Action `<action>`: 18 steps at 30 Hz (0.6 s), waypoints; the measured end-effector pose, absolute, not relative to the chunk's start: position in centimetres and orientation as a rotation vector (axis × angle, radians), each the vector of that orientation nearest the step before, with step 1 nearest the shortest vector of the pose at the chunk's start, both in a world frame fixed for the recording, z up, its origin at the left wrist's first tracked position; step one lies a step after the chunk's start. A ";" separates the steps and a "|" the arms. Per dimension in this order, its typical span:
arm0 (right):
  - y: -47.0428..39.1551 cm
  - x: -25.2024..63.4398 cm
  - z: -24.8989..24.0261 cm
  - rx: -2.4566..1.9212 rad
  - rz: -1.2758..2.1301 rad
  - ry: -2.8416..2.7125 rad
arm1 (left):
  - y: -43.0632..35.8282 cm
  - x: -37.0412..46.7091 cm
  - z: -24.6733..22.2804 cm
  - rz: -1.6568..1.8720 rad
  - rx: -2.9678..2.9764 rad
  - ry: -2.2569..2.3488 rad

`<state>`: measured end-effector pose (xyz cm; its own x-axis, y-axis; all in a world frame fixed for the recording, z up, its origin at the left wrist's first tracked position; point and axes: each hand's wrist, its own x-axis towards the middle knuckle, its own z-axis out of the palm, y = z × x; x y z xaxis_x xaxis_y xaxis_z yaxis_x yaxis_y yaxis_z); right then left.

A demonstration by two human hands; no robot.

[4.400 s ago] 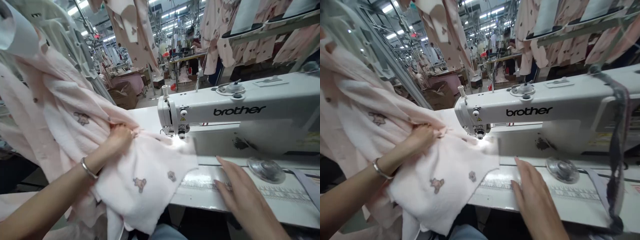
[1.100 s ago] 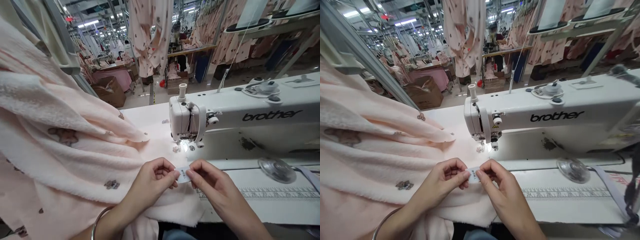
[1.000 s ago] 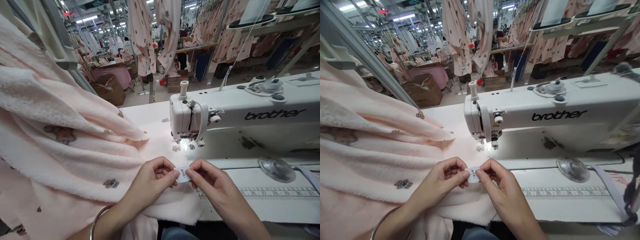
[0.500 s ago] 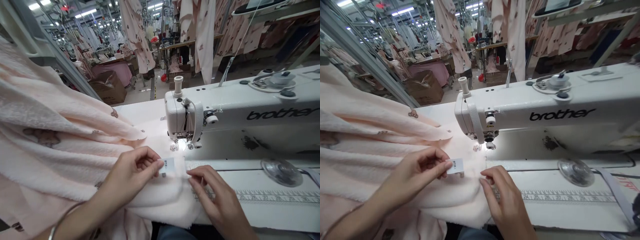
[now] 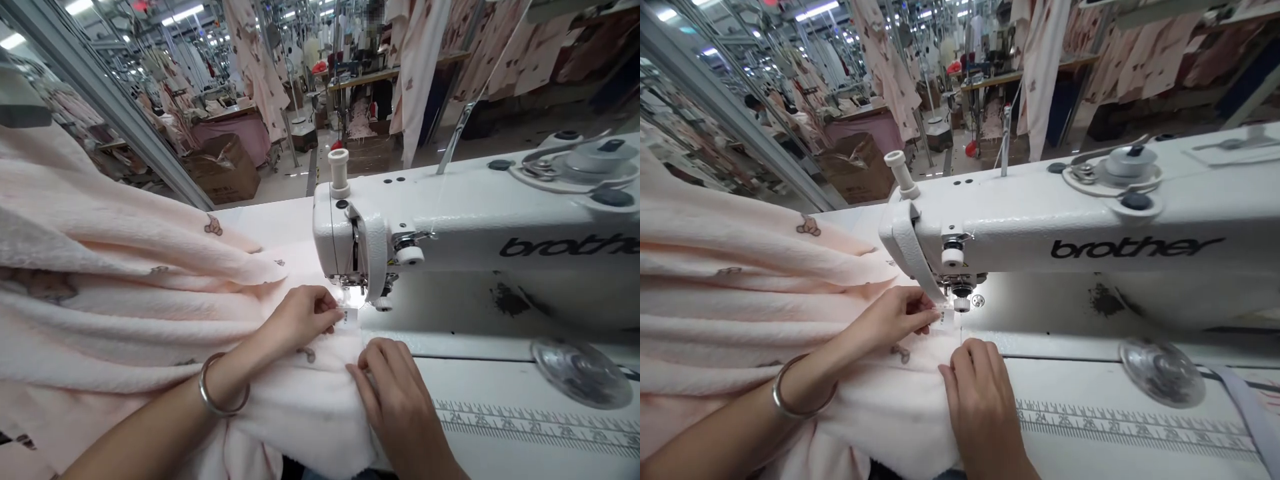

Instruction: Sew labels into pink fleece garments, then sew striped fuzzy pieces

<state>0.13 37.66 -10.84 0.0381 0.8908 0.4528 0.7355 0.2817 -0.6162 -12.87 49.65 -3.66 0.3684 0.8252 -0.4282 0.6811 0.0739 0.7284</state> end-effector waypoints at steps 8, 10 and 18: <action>37.8 0.3 -11.8 -1.607 0.177 -1.792 | 48.9 -12.6 -6.2 0.148 1.602 1.442; 37.6 0.4 -11.8 -1.619 0.201 -1.822 | 49.1 -12.6 -6.4 0.143 1.641 1.449; 37.7 0.6 -11.9 -1.635 0.245 -1.861 | 49.1 -12.6 -6.7 0.151 1.717 1.467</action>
<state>0.56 37.69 -11.94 -0.0206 0.9410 0.3378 0.8218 0.2084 -0.5303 -12.60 49.12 -6.71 0.3045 0.8569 -0.4160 0.7542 0.0499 0.6548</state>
